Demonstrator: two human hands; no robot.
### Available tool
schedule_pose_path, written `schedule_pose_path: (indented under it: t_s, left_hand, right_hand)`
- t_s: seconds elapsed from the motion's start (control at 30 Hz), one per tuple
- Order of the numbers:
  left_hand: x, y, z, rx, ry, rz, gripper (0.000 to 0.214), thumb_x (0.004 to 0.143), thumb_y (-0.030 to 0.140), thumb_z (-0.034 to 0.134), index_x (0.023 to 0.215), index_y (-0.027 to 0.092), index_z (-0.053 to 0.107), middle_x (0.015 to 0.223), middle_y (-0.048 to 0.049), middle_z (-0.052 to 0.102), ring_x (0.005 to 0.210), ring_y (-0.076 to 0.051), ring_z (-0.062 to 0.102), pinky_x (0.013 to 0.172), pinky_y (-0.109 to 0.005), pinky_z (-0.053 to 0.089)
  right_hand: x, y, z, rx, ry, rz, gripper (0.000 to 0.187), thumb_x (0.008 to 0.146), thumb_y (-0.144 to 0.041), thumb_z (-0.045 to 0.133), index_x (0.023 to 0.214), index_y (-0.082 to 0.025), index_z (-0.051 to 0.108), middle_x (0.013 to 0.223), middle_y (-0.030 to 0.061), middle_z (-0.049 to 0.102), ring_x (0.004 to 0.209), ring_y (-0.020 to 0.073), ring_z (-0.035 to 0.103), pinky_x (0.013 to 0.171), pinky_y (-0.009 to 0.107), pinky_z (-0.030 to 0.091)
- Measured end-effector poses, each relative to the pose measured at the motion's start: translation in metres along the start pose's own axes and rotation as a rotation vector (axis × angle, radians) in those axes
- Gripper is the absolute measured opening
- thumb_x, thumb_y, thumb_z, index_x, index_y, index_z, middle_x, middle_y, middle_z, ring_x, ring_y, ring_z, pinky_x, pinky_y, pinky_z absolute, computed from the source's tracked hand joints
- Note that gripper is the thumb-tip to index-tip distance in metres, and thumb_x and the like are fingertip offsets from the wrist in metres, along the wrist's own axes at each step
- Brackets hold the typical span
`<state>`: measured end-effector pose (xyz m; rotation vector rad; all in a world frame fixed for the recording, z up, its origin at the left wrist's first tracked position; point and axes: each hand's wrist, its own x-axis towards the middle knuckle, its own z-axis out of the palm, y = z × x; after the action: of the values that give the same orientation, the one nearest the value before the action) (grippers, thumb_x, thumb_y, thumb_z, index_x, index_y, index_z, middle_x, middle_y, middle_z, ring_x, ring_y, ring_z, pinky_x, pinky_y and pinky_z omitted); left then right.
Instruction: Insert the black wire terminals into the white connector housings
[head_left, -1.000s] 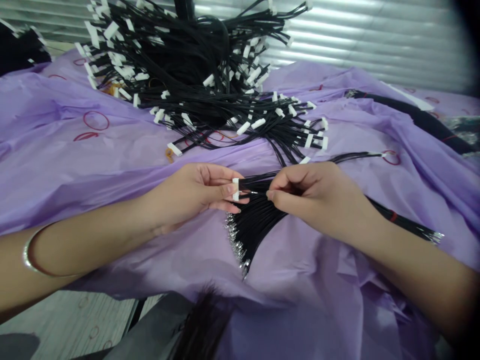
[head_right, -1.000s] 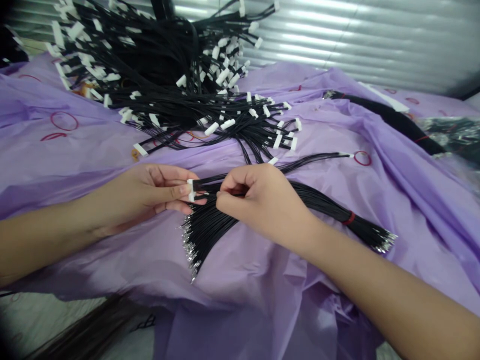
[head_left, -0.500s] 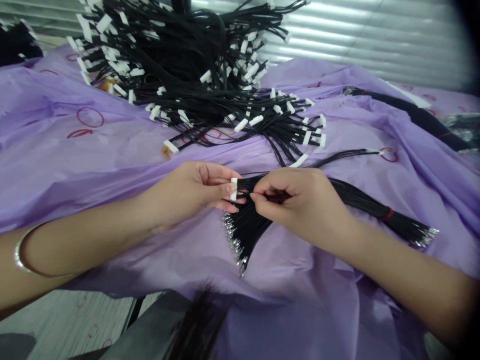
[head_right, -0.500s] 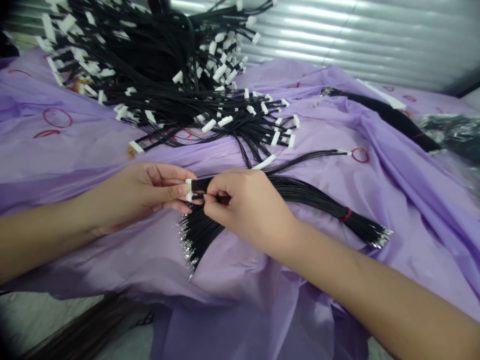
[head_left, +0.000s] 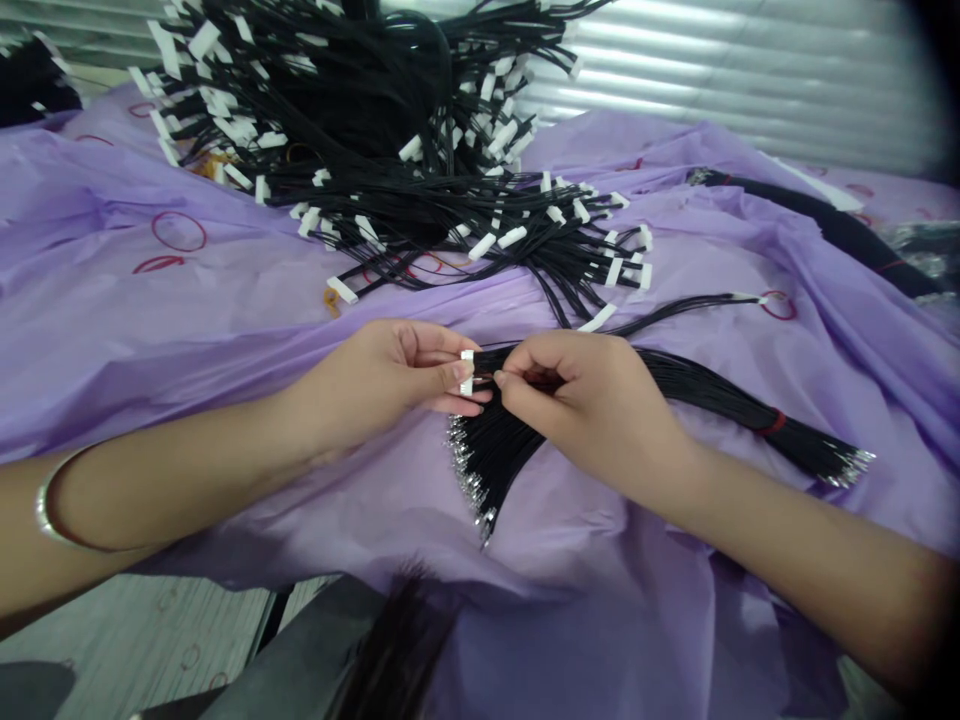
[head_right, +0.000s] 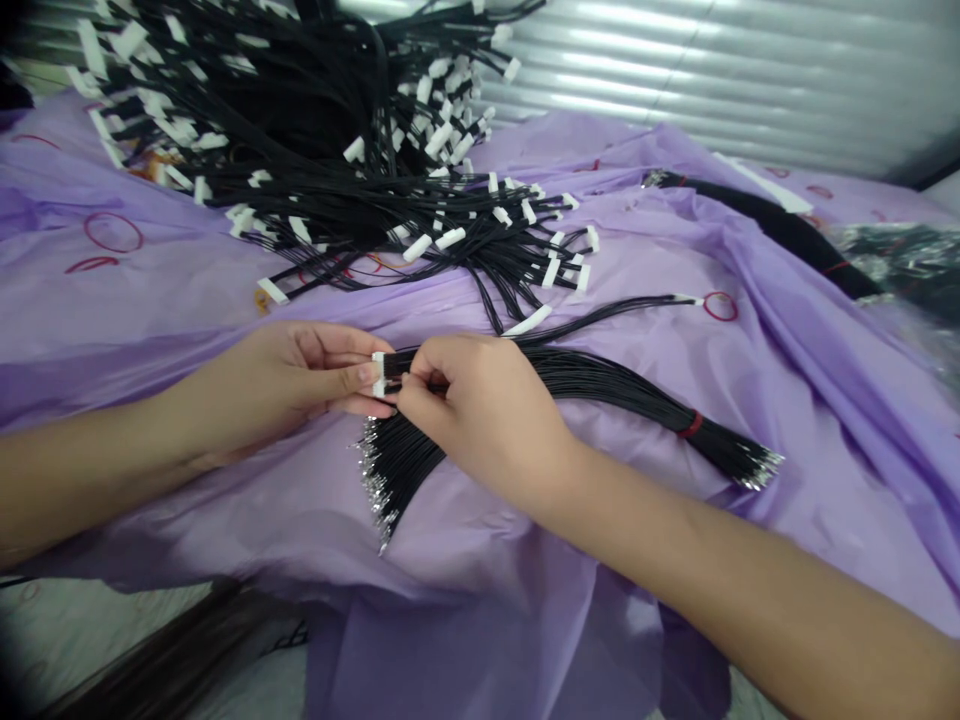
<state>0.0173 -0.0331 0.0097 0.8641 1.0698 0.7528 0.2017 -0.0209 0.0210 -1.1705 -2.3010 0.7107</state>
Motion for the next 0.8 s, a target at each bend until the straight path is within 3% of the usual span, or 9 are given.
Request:
schedule_pose_path:
  t_s: [0.2, 0.5, 0.8]
  left_hand:
    - [0.0016, -0.0004, 0.0016, -0.048, 0.031, -0.004, 0.008, 0.076, 0.007, 0.061, 0.079, 0.013, 0.064, 0.069, 0.0013, 0.068, 0.071, -0.011, 0.067, 0.071, -0.023, 0.057]
    - [0.0025, -0.0039, -0.0029, 0.029, -0.01, 0.018, 0.012, 0.076, 0.016, 0.065, 0.088, 0.012, 0.064, 0.071, 0.0016, 0.066, 0.077, -0.011, 0.066, 0.077, -0.025, 0.054]
    - [0.0018, -0.0006, -0.0001, 0.019, -0.021, 0.008, 0.007, 0.077, 0.011, 0.062, 0.081, 0.014, 0.066, 0.07, 0.0004, 0.067, 0.073, -0.012, 0.066, 0.075, -0.025, 0.056]
  right_hand:
    - [0.0001, -0.0006, 0.0027, 0.013, 0.024, -0.001, 0.014, 0.076, -0.011, 0.057, 0.063, -0.013, 0.059, 0.053, -0.0054, 0.052, 0.047, 0.0047, 0.041, 0.047, 0.02, 0.028]
    - [0.0005, -0.0008, 0.0076, -0.031, -0.051, -0.094, 0.016, 0.076, -0.007, 0.057, 0.061, -0.013, 0.054, 0.059, -0.0029, 0.05, 0.056, 0.0074, 0.042, 0.053, 0.022, 0.029]
    - [-0.0069, 0.0, 0.0091, -0.278, -0.075, -0.196, 0.014, 0.088, -0.013, 0.048, 0.079, -0.012, 0.058, 0.078, 0.0059, 0.056, 0.074, 0.0169, 0.052, 0.068, 0.028, 0.039]
